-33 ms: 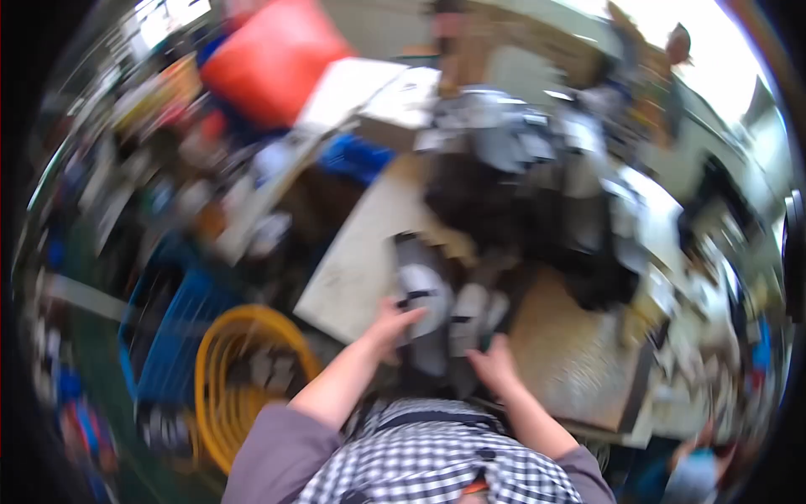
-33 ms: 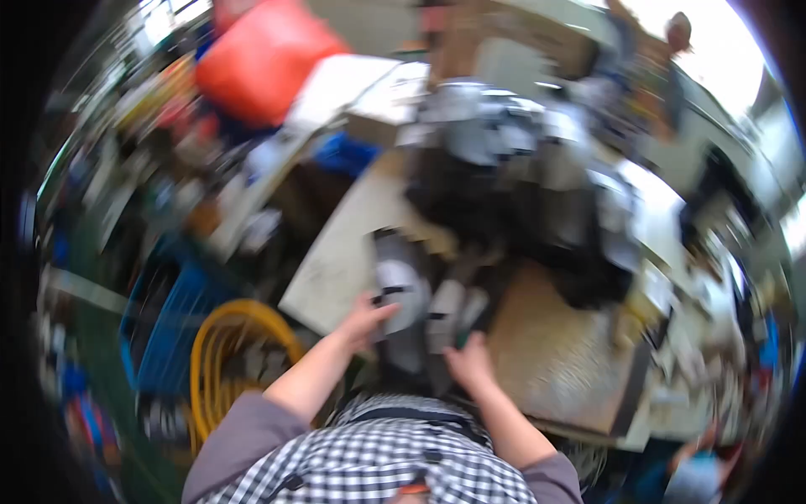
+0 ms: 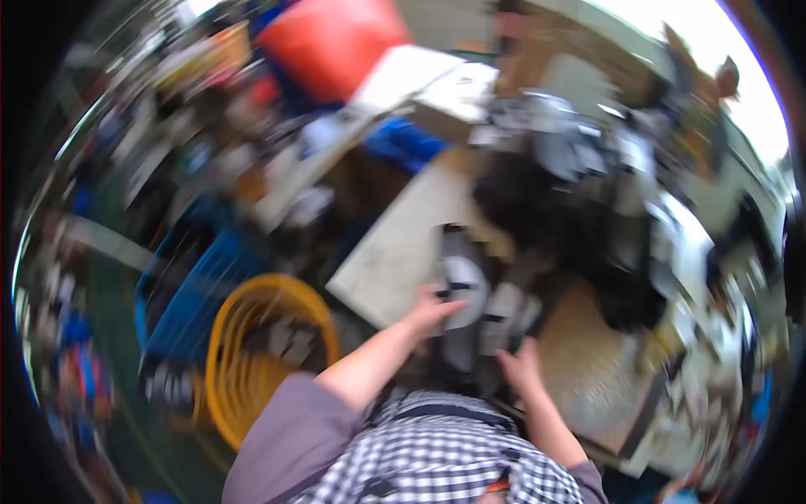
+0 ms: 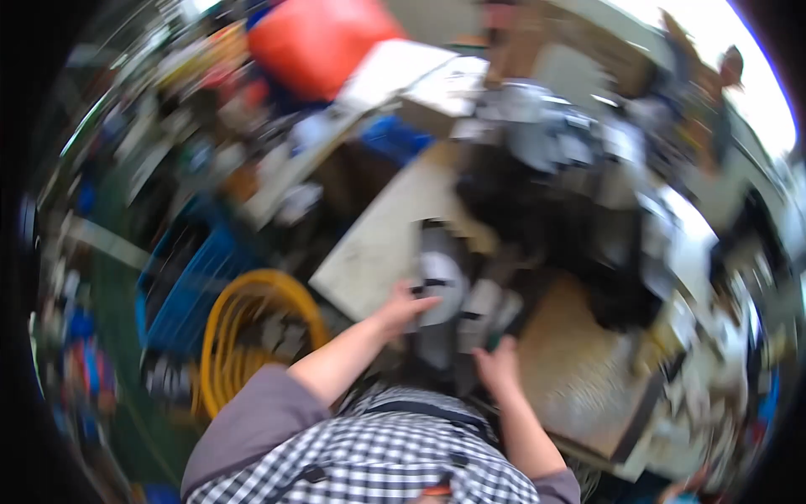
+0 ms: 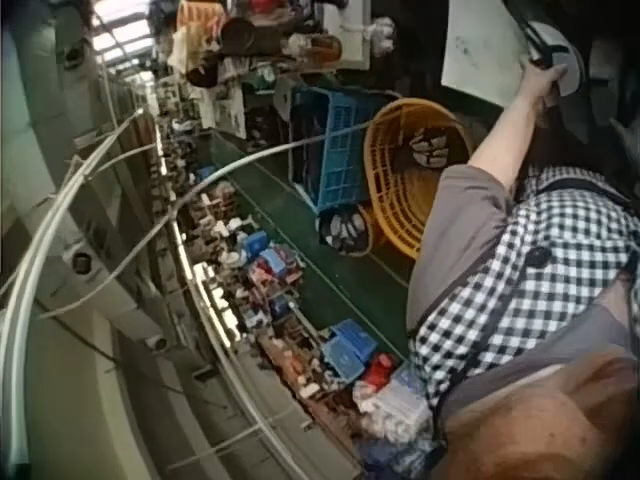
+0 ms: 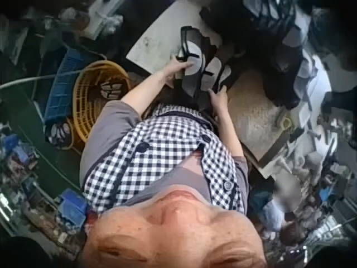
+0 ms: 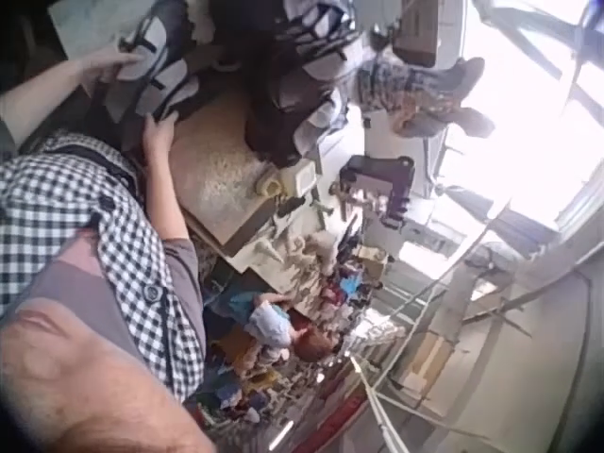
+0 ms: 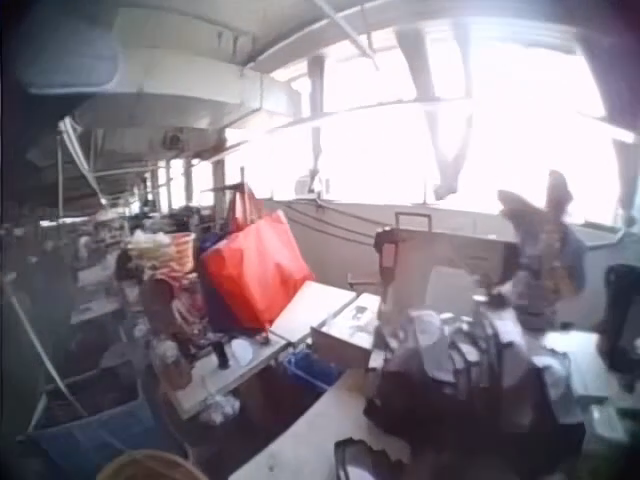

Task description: Applying adhesive to shoe upper components using a handheld scraper tool at a manufacturing workstation.

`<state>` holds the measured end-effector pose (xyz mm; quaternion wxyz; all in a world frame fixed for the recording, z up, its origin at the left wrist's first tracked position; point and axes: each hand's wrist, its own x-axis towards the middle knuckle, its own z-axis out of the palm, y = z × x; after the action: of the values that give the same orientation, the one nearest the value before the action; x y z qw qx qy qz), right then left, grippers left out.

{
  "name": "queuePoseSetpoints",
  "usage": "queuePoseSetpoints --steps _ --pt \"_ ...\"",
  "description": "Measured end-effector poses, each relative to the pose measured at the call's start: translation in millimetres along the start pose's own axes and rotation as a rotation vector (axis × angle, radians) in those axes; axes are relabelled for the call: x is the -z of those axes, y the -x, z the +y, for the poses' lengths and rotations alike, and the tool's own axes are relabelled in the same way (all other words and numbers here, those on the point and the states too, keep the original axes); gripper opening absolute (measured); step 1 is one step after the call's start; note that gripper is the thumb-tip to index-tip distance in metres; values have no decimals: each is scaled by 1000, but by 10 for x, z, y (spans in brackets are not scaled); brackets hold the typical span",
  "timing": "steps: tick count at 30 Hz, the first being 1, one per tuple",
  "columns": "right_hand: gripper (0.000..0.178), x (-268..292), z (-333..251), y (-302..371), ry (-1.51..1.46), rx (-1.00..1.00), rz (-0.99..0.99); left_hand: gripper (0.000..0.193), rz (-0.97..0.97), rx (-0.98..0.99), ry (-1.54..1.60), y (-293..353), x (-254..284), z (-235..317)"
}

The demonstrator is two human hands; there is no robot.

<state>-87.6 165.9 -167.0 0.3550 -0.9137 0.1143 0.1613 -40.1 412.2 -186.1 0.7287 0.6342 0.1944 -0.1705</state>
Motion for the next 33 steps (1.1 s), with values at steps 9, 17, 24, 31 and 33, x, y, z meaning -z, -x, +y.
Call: queuePoseSetpoints --steps 9,17,24,31,33 --pt "40 911 -388 25 -221 249 -223 86 -514 186 696 234 311 -267" --pt "36 1015 -963 151 -460 350 -393 97 -169 283 203 131 86 -423" --pt "45 374 -313 -88 -610 288 -558 84 -185 46 299 168 -264 -550" --pt "55 630 -102 287 -586 388 -670 57 -253 -153 546 943 -710 -383" --pt "48 812 75 357 -739 462 -665 54 -194 -264 481 1125 -844 -225"
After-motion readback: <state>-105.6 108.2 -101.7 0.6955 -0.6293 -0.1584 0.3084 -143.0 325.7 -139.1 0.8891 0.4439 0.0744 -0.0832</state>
